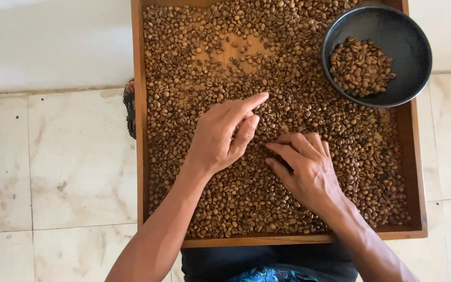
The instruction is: Manually sorting coffee beans on a wooden tray by spreading them and picking out specific beans to place in a bowl.
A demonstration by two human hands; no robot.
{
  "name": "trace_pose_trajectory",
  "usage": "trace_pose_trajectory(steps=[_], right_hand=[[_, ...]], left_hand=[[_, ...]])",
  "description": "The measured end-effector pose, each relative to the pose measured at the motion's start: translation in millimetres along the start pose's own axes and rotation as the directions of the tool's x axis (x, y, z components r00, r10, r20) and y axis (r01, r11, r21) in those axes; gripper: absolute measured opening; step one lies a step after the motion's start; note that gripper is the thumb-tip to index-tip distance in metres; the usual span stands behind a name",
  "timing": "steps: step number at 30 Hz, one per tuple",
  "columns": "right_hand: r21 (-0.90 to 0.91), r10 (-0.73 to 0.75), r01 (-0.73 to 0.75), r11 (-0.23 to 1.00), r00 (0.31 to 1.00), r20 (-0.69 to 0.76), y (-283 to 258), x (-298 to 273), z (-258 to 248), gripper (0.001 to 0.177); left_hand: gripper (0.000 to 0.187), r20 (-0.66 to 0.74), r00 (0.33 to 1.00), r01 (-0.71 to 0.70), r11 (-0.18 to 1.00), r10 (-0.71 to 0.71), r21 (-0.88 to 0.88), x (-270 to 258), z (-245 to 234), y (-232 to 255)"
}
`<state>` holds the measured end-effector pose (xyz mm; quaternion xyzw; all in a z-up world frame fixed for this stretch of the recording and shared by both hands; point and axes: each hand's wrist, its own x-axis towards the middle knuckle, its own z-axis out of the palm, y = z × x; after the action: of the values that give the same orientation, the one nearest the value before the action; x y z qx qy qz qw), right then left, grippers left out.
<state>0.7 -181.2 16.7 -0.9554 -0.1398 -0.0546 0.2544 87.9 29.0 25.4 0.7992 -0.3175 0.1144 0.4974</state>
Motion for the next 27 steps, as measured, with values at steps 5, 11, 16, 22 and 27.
trace_pose_trajectory(steps=[5, 11, 16, 22, 27], right_hand=[[-0.065, -0.057, 0.056, 0.996, 0.998, -0.012, -5, 8, 4, 0.019], [-0.152, -0.074, 0.076, 0.985, 0.997, 0.018, -2, 12, 12, 0.011], [-0.3, -0.136, 0.127, 0.945, 0.991, -0.009, -3, 19, 16, 0.008], [-0.128, 0.003, 0.012, 0.992, 0.993, 0.115, -11, 19, 0, 0.017], [-0.012, 0.005, -0.01, 1.0, 0.939, -0.345, 6, 29, -70, 0.012]], left_hand=[[0.038, 0.001, 1.0, -0.019, 1.0, 0.019, -0.016, -2, 7, -2], [0.039, 0.01, 0.999, -0.047, 0.999, 0.047, -0.017, 0, 12, 1], [0.039, 0.023, 0.985, -0.169, 0.986, 0.169, 0.009, 3, 29, 10], [0.033, 0.073, 0.996, -0.039, 0.996, 0.045, -0.077, 11, 18, 36], [0.035, 0.111, 0.99, 0.095, 0.993, -0.088, -0.067, 7, 18, 36]])
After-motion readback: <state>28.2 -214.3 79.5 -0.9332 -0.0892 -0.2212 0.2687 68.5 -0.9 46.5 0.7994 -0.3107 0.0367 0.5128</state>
